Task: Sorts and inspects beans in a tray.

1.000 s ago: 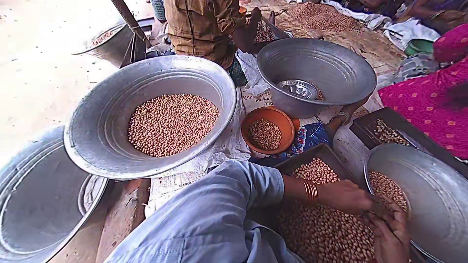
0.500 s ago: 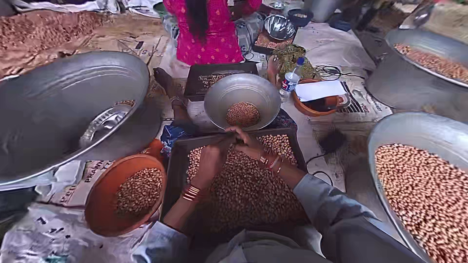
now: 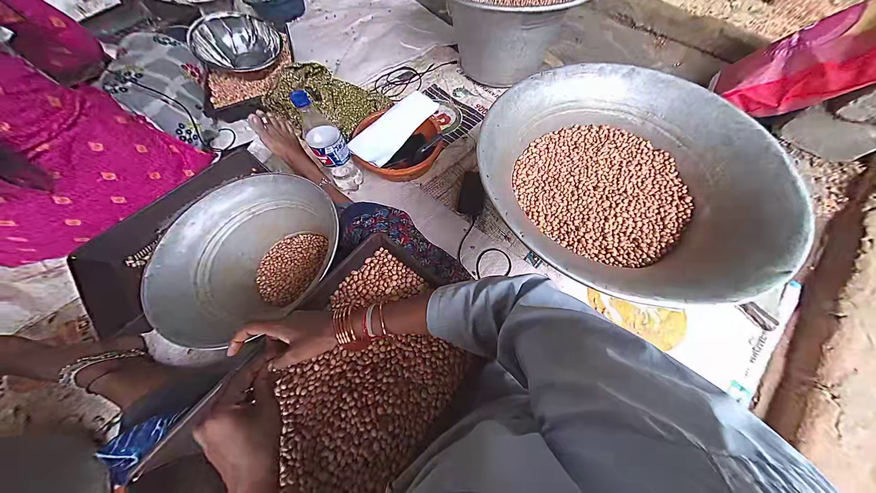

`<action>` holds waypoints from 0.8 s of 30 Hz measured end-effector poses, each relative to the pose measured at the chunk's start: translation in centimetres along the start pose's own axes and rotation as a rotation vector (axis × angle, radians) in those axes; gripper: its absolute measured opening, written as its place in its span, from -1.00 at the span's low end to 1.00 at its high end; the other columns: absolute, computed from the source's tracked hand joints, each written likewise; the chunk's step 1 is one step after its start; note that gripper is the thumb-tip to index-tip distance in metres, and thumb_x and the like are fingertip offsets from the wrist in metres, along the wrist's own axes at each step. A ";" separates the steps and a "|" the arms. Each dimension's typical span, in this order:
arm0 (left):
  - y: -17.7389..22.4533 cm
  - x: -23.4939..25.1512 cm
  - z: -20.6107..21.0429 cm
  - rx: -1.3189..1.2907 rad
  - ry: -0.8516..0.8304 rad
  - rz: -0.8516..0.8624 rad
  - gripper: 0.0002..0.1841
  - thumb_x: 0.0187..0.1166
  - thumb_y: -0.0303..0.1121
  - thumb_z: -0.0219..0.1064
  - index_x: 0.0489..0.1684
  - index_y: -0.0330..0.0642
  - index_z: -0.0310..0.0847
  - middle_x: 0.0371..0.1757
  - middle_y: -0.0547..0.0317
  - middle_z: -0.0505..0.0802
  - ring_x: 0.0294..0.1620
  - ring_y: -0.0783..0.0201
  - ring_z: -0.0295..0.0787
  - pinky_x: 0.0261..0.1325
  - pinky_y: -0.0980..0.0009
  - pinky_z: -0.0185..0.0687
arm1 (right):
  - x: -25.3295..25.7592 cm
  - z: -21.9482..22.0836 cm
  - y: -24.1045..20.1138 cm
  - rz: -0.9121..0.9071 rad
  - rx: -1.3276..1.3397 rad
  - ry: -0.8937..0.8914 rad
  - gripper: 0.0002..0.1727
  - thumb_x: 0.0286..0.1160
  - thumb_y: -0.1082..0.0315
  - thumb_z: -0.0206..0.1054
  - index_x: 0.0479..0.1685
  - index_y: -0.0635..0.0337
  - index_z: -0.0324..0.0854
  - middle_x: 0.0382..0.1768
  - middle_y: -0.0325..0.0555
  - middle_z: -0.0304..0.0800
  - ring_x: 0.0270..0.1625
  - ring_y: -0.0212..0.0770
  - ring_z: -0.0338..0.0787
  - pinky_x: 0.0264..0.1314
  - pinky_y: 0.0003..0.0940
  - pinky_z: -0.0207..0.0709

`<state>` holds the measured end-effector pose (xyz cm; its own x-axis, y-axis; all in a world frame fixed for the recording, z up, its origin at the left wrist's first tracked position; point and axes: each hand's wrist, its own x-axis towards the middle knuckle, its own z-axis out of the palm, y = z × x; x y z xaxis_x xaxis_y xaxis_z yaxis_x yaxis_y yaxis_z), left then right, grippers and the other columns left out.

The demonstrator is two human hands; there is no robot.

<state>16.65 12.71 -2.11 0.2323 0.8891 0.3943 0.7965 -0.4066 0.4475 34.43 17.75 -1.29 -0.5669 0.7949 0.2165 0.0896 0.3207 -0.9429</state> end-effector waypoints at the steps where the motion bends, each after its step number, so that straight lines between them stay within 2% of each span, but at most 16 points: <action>1: 0.0 0.0 0.1 0.015 0.006 0.010 -0.75 0.69 -0.50 0.23 0.05 -0.41 0.82 -0.01 -0.34 0.91 0.01 -0.21 0.89 0.21 -0.18 0.64 | 0.0 0.0 0.1 -0.001 -0.005 -0.001 -0.43 0.46 0.60 0.42 0.52 0.38 0.48 0.10 0.31 0.78 0.06 0.08 0.78 0.21 -0.05 0.61; 7: -0.4 -0.1 0.5 0.087 0.050 0.046 -0.76 0.66 -0.48 0.21 -0.01 -0.37 0.84 -0.09 -0.33 0.91 -0.08 -0.30 0.88 0.03 -0.30 0.62 | 0.0 -0.2 -0.1 0.021 -0.026 -0.042 -0.44 0.52 0.57 0.39 0.56 0.34 0.46 0.11 0.30 0.78 0.05 0.06 0.78 0.19 -0.05 0.61; 10: -0.5 -0.1 0.7 0.119 0.071 0.057 -0.76 0.65 -0.47 0.22 -0.05 -0.37 0.84 -0.13 -0.33 0.91 -0.13 -0.31 0.89 -0.05 -0.34 0.62 | 0.0 -0.2 -0.2 0.011 -0.065 -0.060 -0.44 0.51 0.60 0.35 0.56 0.36 0.45 0.05 0.30 0.77 0.01 0.07 0.77 0.16 -0.02 0.60; 14: -0.2 0.0 0.5 0.088 0.068 0.044 -0.76 0.66 -0.46 0.23 -0.06 -0.33 0.87 -0.16 -0.26 0.92 -0.21 -0.24 0.90 -0.11 -0.27 0.68 | 0.0 -0.2 -0.1 0.024 -0.062 -0.076 -0.41 0.50 0.61 0.31 0.60 0.34 0.40 -0.01 0.31 0.77 -0.06 0.06 0.76 0.10 -0.02 0.61; 16: -0.3 0.1 0.3 0.047 0.058 0.022 -0.76 0.66 -0.48 0.24 -0.03 -0.31 0.87 -0.12 -0.23 0.93 -0.17 -0.20 0.91 -0.06 -0.24 0.70 | 0.2 -0.2 -0.1 0.049 -0.067 -0.069 -0.39 0.53 0.59 0.32 0.63 0.29 0.38 -0.09 0.26 0.76 -0.11 0.00 0.74 0.05 -0.06 0.62; 18: -0.4 0.2 0.3 0.001 0.056 0.015 -0.76 0.67 -0.47 0.24 0.01 -0.27 0.87 -0.05 -0.17 0.94 -0.07 -0.13 0.93 0.04 -0.17 0.75 | 0.4 -0.3 -0.1 0.082 -0.086 -0.074 -0.38 0.58 0.53 0.33 0.67 0.23 0.36 -0.05 0.23 0.78 -0.06 -0.04 0.75 0.14 -0.10 0.61; 21: -0.5 0.1 0.5 -0.021 0.082 0.013 -0.75 0.65 -0.42 0.25 -0.01 -0.18 0.90 -0.08 -0.06 0.96 -0.13 0.00 0.93 0.00 -0.05 0.77 | 0.5 -0.4 0.0 0.105 -0.106 -0.080 -0.38 0.58 0.52 0.31 0.68 0.18 0.36 -0.05 0.18 0.76 -0.05 -0.08 0.72 0.15 -0.13 0.58; 24: 0.0 0.2 0.0 -0.013 0.073 -0.022 -0.77 0.65 -0.44 0.27 -0.01 -0.15 0.91 -0.03 -0.03 0.97 -0.06 -0.01 0.95 0.05 -0.11 0.77 | 0.6 -0.3 0.3 0.090 -0.109 -0.082 -0.39 0.57 0.49 0.30 0.66 0.18 0.36 -0.07 0.15 0.76 -0.06 -0.11 0.72 0.15 -0.17 0.58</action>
<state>16.73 12.87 -2.02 0.1731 0.8802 0.4418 0.7935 -0.3904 0.4669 34.36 18.48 -1.39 -0.6168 0.7799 0.1069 0.2291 0.3078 -0.9235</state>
